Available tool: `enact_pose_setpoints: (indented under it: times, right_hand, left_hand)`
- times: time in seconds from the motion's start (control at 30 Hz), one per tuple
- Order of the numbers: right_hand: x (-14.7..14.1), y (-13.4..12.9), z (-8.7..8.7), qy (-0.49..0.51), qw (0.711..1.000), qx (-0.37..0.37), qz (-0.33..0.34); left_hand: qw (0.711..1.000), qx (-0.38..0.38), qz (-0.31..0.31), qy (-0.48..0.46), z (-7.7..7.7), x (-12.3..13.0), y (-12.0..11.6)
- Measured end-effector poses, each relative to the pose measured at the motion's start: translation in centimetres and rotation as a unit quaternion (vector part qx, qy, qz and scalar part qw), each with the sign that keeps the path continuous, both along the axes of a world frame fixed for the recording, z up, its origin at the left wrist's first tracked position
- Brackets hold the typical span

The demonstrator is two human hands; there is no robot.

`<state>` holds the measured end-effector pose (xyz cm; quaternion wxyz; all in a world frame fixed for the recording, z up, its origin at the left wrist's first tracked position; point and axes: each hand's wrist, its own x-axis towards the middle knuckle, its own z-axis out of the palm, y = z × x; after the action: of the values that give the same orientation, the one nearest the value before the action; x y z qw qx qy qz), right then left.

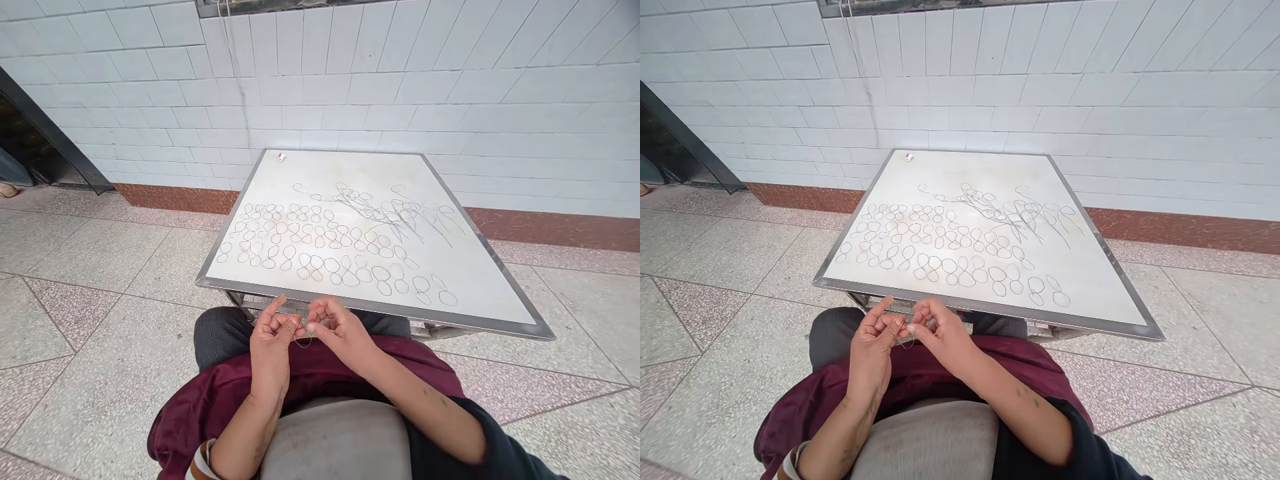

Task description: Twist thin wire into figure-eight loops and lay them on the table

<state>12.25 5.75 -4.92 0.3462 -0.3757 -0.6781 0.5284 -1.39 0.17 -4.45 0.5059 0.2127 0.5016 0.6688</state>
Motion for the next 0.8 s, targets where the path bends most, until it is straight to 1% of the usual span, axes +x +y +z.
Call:
enact_pose_setpoints:
  times: [0.1,0.2,0.27,0.4,0.57,0.67,0.8]
  right_hand:
    - [-0.5,-0.5,-0.4,0.014,1.0,-0.022,0.004]
    - [-0.9,-0.6,-0.7,0.035,0.998,-0.049,-0.001]
    - [-1.0,-0.5,-0.5,0.034,0.997,-0.075,-0.008]
    - [-0.7,-0.3,0.5,0.019,0.991,-0.131,-0.016]
    - [-0.2,0.4,0.8,0.046,0.976,-0.213,-0.004]
    - [0.1,0.7,0.7,0.051,0.971,-0.232,0.002]
    - [0.3,0.7,0.8,0.051,0.971,-0.234,0.015]
  left_hand:
    - [1.0,0.001,-0.001,-0.007,0.1,0.0,0.0]
    - [1.0,-0.007,-0.009,0.004,0.0,0.0,0.0]
    - [1.0,-0.015,-0.016,0.011,-0.2,0.0,0.0]
    - [0.999,-0.016,-0.039,0.009,-0.2,0.0,0.0]
    - [0.997,-0.027,-0.071,-0.006,0.6,0.0,0.0]
    - [0.996,-0.033,-0.087,-0.009,0.9,-0.1,0.0]
    - [0.996,-0.032,-0.085,0.012,0.6,0.0,0.0]
